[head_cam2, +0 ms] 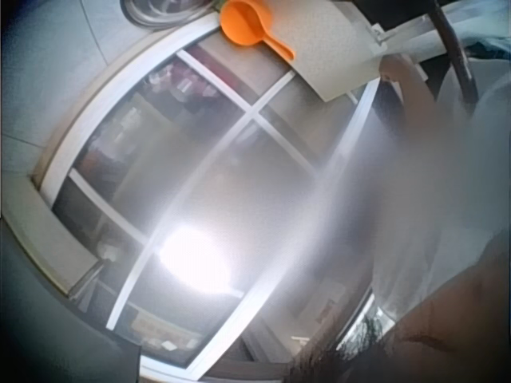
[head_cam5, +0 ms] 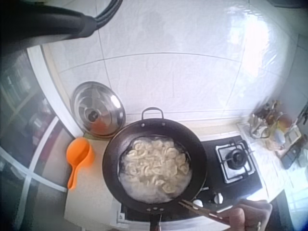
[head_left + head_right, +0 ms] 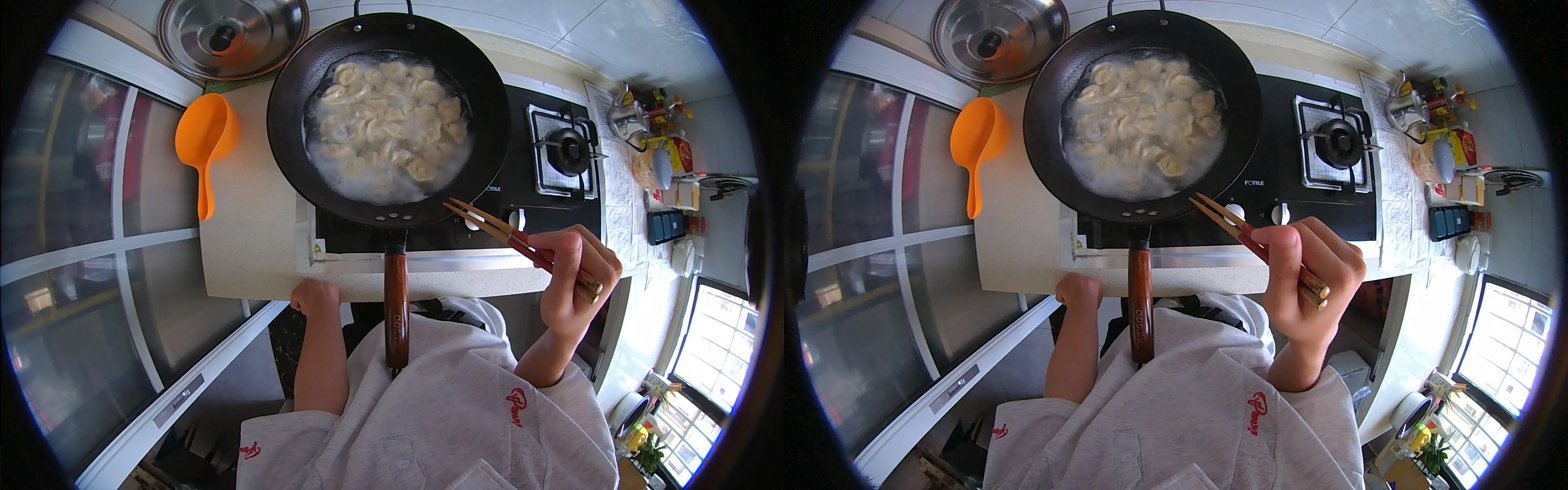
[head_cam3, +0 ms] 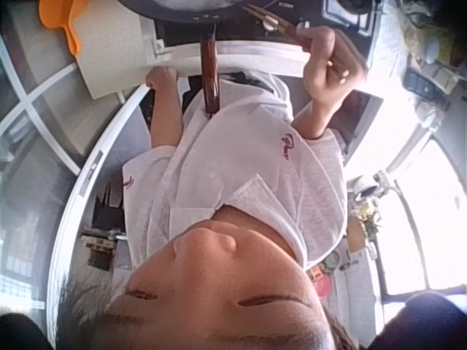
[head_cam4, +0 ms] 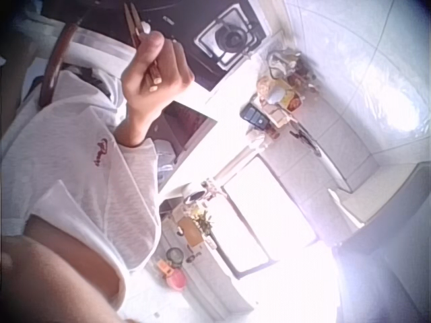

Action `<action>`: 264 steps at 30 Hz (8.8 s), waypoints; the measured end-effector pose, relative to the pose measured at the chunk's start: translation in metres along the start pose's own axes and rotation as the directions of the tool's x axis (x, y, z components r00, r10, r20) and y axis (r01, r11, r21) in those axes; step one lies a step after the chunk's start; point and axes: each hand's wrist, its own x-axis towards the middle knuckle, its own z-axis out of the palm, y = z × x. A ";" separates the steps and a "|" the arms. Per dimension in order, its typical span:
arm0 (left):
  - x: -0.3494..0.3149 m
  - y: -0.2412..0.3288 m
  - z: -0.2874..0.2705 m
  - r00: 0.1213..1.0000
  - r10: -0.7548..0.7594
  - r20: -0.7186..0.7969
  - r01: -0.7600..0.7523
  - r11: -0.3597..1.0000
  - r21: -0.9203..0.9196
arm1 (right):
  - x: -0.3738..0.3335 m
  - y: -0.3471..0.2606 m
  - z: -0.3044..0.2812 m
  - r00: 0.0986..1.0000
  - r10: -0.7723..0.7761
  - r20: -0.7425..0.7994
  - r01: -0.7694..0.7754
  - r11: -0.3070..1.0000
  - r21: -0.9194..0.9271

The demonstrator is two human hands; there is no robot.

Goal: The person boils dumplings in a wok on a gas stove, using chopsticks to stir the contents and prevent sticking. The person adjusts the stove knob to control the heat and occasionally holds the wok handle to stabilize it during the cooking process.

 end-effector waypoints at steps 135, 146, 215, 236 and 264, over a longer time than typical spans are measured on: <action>0.011 -0.003 0.013 0.992 0.019 -0.125 -0.028 0.997 -0.073 | -0.020 0.017 0.008 0.991 -0.036 -0.130 0.035 0.999 -0.009; 0.025 -0.004 0.006 0.971 0.078 0.227 -0.085 0.996 0.020 | -0.024 0.016 -0.004 0.973 0.230 0.010 -0.229 0.972 -0.055; 0.027 0.001 0.010 0.973 0.036 0.230 -0.061 0.993 0.104 | -0.057 -0.026 0.021 0.936 -0.189 0.296 0.188 0.982 0.033; 0.022 0.000 0.011 0.995 0.000 0.097 -0.010 0.995 0.101 | -0.054 0.011 -0.004 0.928 -0.298 -0.224 0.299 0.954 -0.030; -0.007 -0.106 0.171 0.726 0.667 0.169 0.171 0.064 -0.983 | -0.218 0.044 -0.101 0.340 0.702 0.626 -0.515 0.696 -0.501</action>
